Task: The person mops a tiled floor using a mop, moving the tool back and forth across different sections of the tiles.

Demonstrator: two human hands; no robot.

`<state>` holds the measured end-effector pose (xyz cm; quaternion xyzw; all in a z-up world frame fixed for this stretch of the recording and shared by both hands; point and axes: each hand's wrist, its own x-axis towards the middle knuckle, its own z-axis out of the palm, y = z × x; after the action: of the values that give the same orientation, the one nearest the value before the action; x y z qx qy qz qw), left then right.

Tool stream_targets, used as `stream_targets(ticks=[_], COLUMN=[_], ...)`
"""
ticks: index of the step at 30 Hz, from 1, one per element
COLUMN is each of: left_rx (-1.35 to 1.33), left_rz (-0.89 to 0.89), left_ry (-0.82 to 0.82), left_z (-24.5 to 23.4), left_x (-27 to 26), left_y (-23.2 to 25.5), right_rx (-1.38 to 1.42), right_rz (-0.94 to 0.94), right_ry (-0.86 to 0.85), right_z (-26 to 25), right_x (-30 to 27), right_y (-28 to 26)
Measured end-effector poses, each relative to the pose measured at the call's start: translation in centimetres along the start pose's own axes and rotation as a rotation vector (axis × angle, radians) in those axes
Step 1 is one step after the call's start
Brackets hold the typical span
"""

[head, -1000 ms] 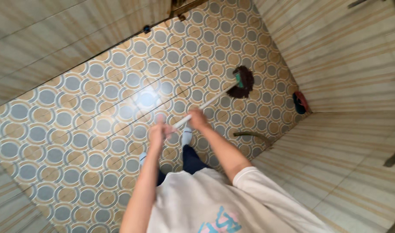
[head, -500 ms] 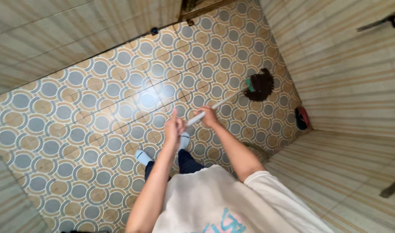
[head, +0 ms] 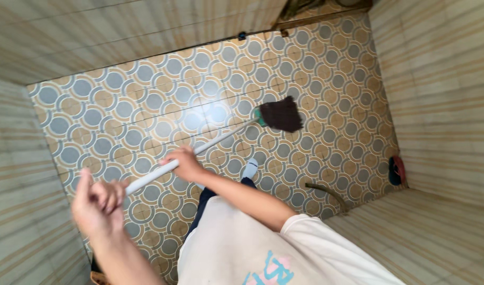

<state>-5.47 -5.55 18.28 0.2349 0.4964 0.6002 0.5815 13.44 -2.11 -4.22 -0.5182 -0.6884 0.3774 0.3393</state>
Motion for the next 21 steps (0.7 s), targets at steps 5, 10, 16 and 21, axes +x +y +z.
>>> stream_targets(ticks=[5,10,16,21], left_rx=[0.004,0.064,0.086,0.056], left_rz=[0.127,0.087,0.012,-0.136], left_ry=[0.208,0.398,0.489,0.441], left_z=[-7.8,-12.7,-13.3,-8.1], left_x=[-3.5,-3.7,-2.4,1.9], left_y=[4.4,3.0,0.7,-6.6], right_rx=[-0.123,-0.25,-0.315,-0.353], right_rz=[-0.073,0.082,0.095,0.256], right_ry=[-0.382,-0.582,-0.572,-0.469], right_z=[5.3,7.6,9.0,2.8], right_x=[0.5,0.3,0.2,0.6], right_y=[-7.7,-8.9,-5.2,2.7])
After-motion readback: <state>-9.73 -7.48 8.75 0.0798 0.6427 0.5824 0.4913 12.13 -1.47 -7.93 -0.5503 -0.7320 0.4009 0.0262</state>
